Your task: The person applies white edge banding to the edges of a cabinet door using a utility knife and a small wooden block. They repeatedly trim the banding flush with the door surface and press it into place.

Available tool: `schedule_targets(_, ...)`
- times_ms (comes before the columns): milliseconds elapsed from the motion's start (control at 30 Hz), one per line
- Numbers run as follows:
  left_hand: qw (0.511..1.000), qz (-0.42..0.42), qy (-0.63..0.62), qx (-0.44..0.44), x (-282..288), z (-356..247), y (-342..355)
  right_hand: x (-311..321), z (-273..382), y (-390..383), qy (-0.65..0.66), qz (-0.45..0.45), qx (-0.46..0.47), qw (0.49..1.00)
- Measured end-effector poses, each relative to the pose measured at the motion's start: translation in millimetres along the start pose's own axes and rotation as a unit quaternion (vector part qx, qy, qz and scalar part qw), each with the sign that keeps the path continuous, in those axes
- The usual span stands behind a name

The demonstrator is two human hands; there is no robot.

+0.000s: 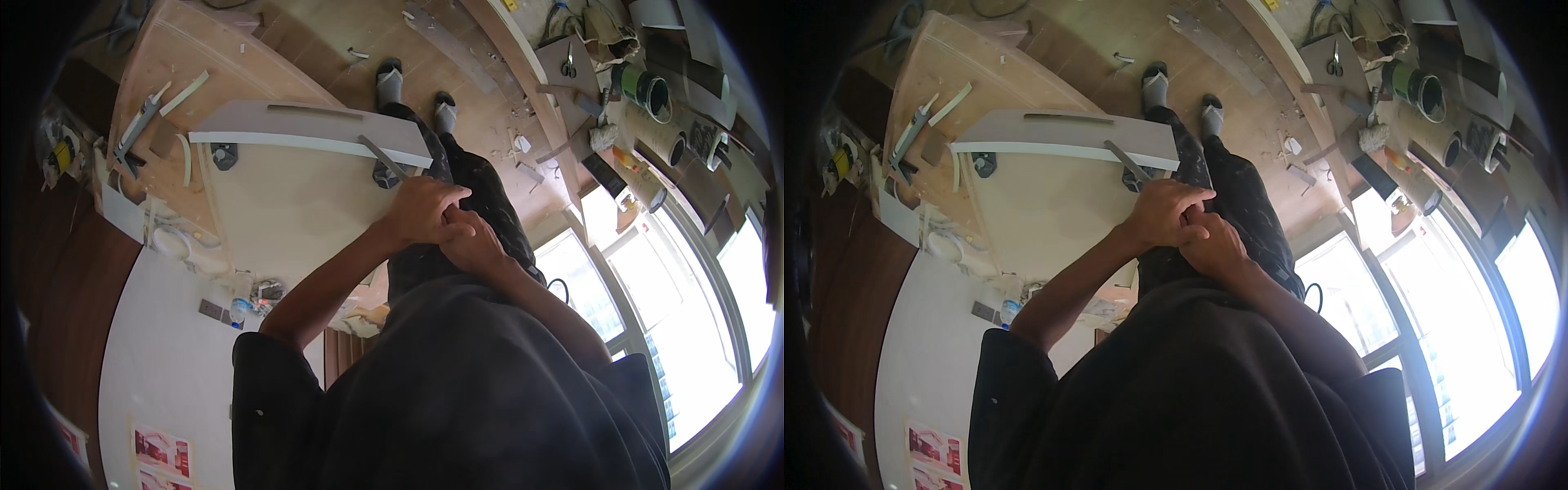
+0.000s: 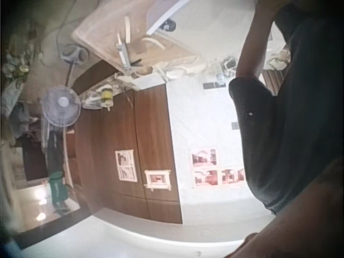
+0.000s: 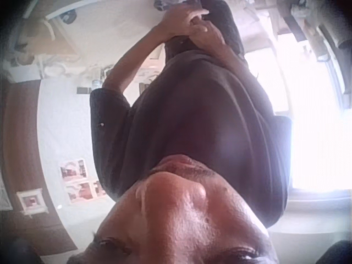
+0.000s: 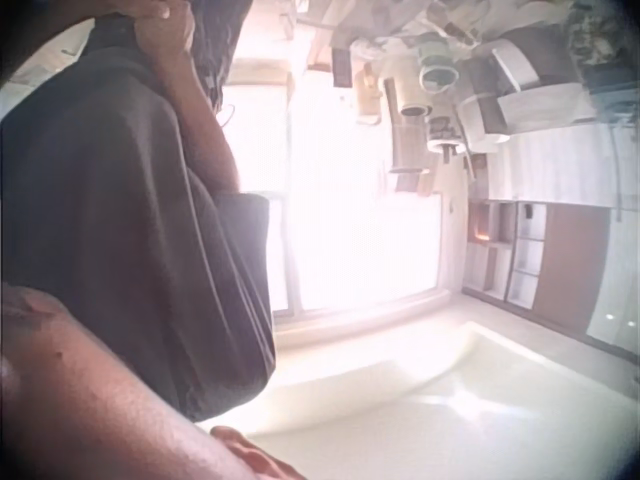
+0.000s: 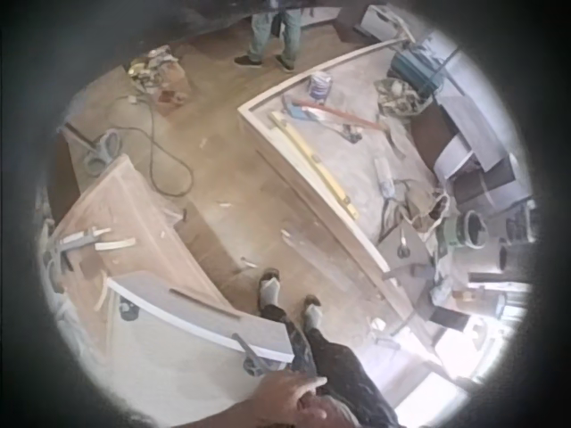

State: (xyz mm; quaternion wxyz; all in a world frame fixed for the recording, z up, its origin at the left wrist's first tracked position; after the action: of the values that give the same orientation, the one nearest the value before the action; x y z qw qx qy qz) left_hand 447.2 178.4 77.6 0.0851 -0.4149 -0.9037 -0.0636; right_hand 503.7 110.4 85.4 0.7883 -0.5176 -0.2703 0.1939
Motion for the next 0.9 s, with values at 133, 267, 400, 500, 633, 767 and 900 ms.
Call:
schedule_targets(133, 0.997, 0.062, -0.008, 0.047, -11, 13, -1, -1, -2, 2, -0.019, -0.024, 0.018, 0.999)
schedule_targets(267, 0.998, 0.065, -0.006, 0.023, -12, 14, -1, -3, -1, 4, -0.041, -0.019, 0.010, 0.999)
schedule_targets(400, 0.998, 0.055, 0.009, 0.020, -8, 9, 2, -11, -7, 9, -0.131, -0.051, 0.079, 0.987)
schedule_targets(500, 0.997, 0.052, 0.017, 0.057, -5, 19, 5, -10, 2, 19, -0.146, -0.069, 0.089, 0.983)
schedule_targets(633, 0.994, 0.063, 0.026, 0.080, 4, 38, 19, -16, -2, 49, -0.177, -0.080, 0.146, 0.970)
schedule_targets(767, 0.995, 0.065, 0.037, 0.065, 1, 21, 18, -11, 2, 30, -0.152, -0.094, 0.198, 0.964)
schedule_targets(900, 0.994, 0.059, 0.022, 0.092, 0, 8, 16, 2, 4, 15, -0.073, -0.083, 0.162, 0.981)
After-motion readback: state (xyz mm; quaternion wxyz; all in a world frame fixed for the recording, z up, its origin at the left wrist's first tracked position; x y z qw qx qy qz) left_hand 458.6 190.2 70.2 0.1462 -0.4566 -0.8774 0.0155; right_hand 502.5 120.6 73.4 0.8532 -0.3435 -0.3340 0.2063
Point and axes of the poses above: each hand's wrist, its own y-axis towards the middle knuckle, its own x-axis out of the back of the hand, z = x × y, the point moved 9 cm from there along y, towards the middle knuckle, and after that the axes turned 6 degrees about -x, right-handed, at the moved point
